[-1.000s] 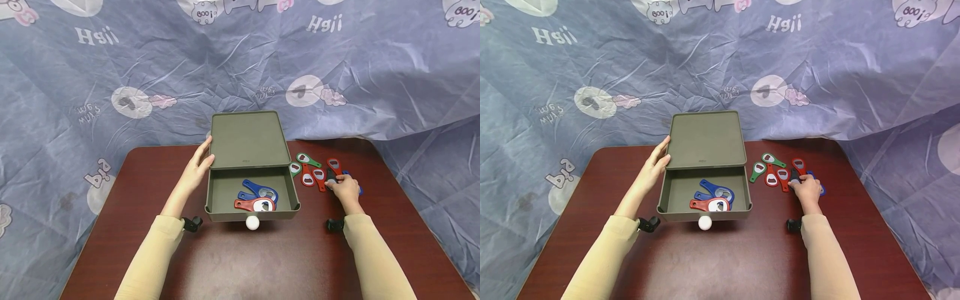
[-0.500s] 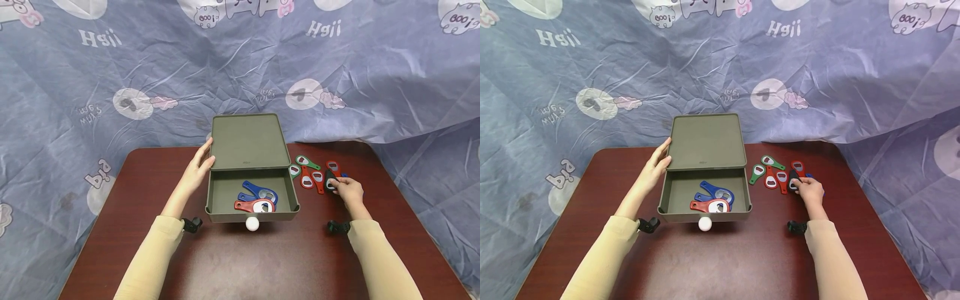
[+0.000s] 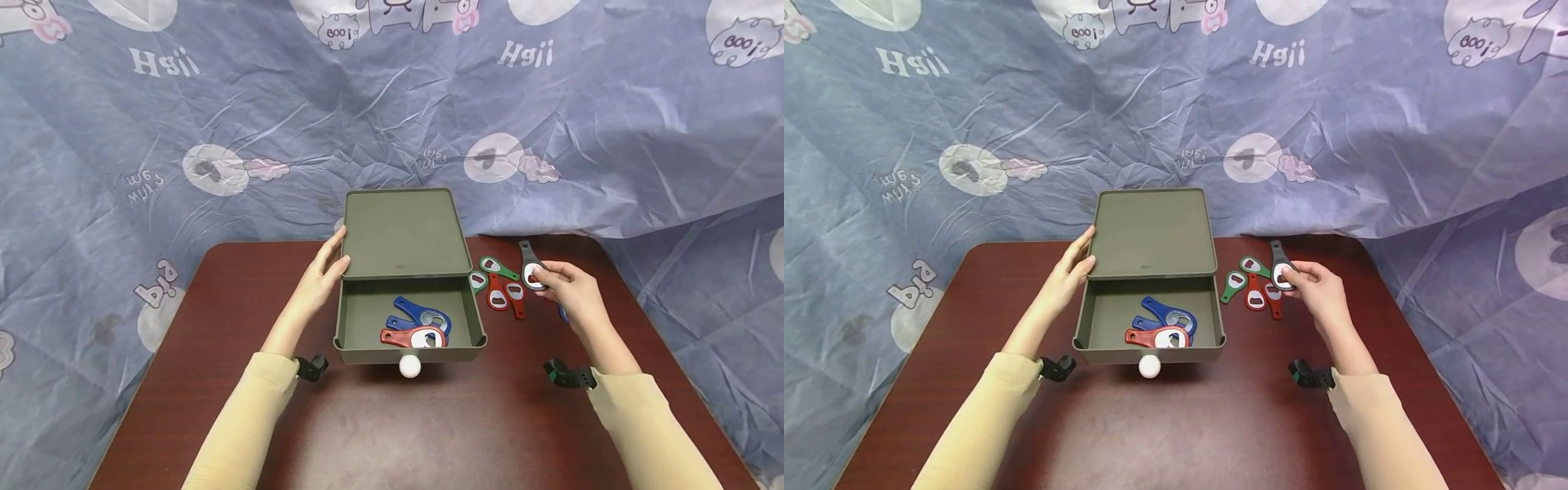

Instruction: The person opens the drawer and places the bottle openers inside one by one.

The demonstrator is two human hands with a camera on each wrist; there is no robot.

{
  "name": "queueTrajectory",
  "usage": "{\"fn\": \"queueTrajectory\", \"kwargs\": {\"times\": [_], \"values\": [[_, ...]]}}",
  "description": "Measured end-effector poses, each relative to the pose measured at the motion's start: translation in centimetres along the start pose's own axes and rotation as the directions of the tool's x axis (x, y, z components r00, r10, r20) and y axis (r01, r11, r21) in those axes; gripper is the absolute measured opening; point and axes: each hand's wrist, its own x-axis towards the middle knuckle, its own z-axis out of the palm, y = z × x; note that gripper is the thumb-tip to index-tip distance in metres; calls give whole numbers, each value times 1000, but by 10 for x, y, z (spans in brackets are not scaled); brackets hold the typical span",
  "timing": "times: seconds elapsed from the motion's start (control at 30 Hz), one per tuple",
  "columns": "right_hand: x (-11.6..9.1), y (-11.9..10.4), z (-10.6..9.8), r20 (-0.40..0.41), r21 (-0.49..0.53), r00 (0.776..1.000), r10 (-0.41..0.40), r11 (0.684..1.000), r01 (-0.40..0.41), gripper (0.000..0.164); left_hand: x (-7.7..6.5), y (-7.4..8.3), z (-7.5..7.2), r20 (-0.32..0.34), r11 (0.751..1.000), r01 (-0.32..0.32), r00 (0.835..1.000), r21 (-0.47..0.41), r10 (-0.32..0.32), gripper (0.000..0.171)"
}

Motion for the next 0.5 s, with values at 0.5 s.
{"fn": "queueTrajectory", "kwargs": {"times": [0.5], "values": [[-59,-76,62,276,-189,952,-133,963,190,21,10,-30,-2,-22,999,-44,999,-9,44,57]]}}
